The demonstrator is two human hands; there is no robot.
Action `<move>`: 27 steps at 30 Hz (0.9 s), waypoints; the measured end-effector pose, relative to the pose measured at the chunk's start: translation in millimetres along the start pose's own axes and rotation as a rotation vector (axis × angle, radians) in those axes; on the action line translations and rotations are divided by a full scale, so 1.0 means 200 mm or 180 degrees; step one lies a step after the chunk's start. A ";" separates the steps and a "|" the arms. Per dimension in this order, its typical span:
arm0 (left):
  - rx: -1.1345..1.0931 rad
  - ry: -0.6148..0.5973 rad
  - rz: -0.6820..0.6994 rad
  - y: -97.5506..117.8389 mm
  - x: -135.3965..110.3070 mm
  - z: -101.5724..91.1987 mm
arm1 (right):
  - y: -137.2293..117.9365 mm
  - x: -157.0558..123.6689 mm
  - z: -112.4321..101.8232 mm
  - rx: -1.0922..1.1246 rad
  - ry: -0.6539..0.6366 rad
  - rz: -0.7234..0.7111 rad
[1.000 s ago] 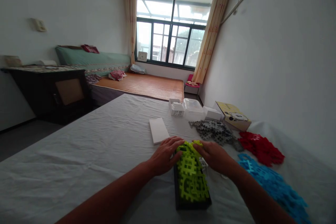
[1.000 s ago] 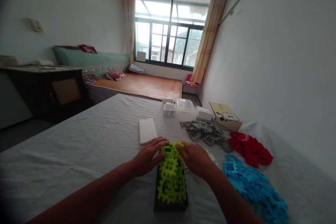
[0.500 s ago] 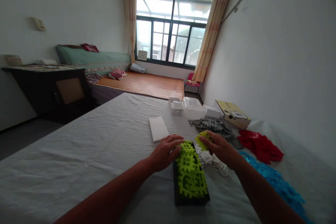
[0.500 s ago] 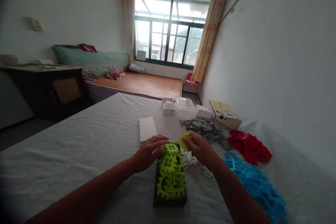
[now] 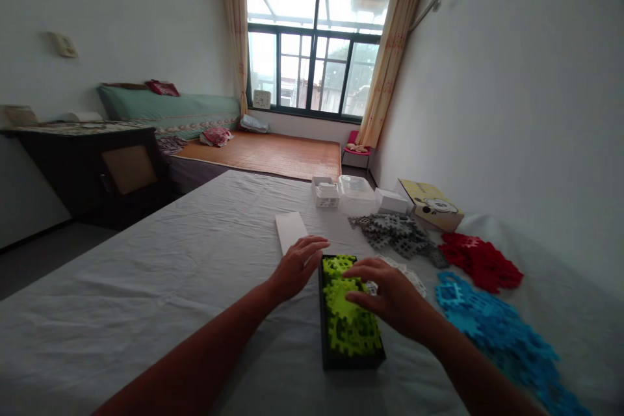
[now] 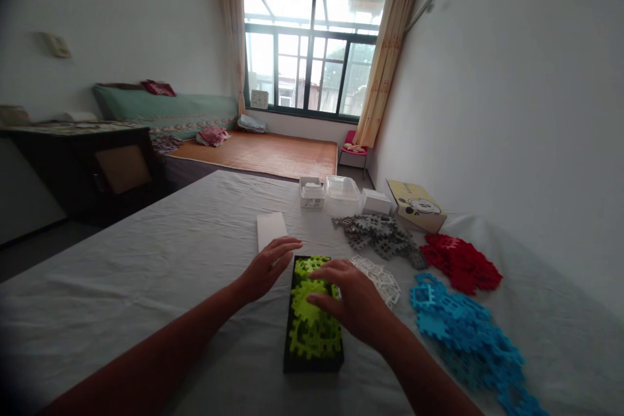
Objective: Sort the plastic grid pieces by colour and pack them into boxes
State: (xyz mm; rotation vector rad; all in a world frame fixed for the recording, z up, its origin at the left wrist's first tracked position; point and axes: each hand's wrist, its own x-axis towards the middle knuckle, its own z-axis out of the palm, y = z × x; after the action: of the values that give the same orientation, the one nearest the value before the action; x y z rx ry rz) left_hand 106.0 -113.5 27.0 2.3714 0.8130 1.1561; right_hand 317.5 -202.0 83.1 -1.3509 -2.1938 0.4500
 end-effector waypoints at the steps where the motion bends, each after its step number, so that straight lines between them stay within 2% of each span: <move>1: 0.0043 0.0086 -0.0019 -0.01 0.01 -0.01 | -0.01 -0.02 0.01 -0.0075 -0.0078 -0.0084; 6: 0.0562 0.0583 -0.0362 -0.11 0.09 -0.15 | -0.04 -0.09 0.05 -0.0347 -0.0344 -0.0412; 8: 0.0809 0.0428 -0.0580 -0.16 0.12 -0.21 | -0.05 -0.10 0.04 -0.0395 -0.0308 -0.0460; 10: 0.1010 0.0087 -0.0670 -0.19 0.13 -0.23 | -0.06 -0.10 0.02 -0.0424 -0.0226 -0.0466; 12: 0.1147 -0.0187 -0.0603 -0.20 0.11 -0.22 | -0.07 -0.10 0.01 -0.0444 -0.0170 -0.0451; 15: 0.1221 -0.0393 -0.0417 -0.18 0.07 -0.16 | -0.10 -0.09 0.02 -0.0589 -0.0269 -0.0475; 21: 0.1204 -0.0587 -0.0460 -0.16 -0.02 -0.06 | -0.13 -0.09 0.14 -0.0917 -0.0469 -0.0574; 24: 0.1196 -0.0667 -0.0492 -0.15 -0.05 -0.08 | -0.13 -0.09 0.16 -0.0868 -0.0341 -0.0592; 27: 0.1113 -0.0660 -0.0512 -0.08 -0.08 -0.14 | -0.09 -0.09 0.12 -0.0674 -0.0061 -0.0609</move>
State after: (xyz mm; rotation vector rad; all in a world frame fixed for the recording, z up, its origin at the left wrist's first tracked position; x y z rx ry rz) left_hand 70.7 -109.4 26.2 2.5863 1.1861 0.7369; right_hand 297.2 -226.3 69.6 -1.2280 -2.4130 0.1638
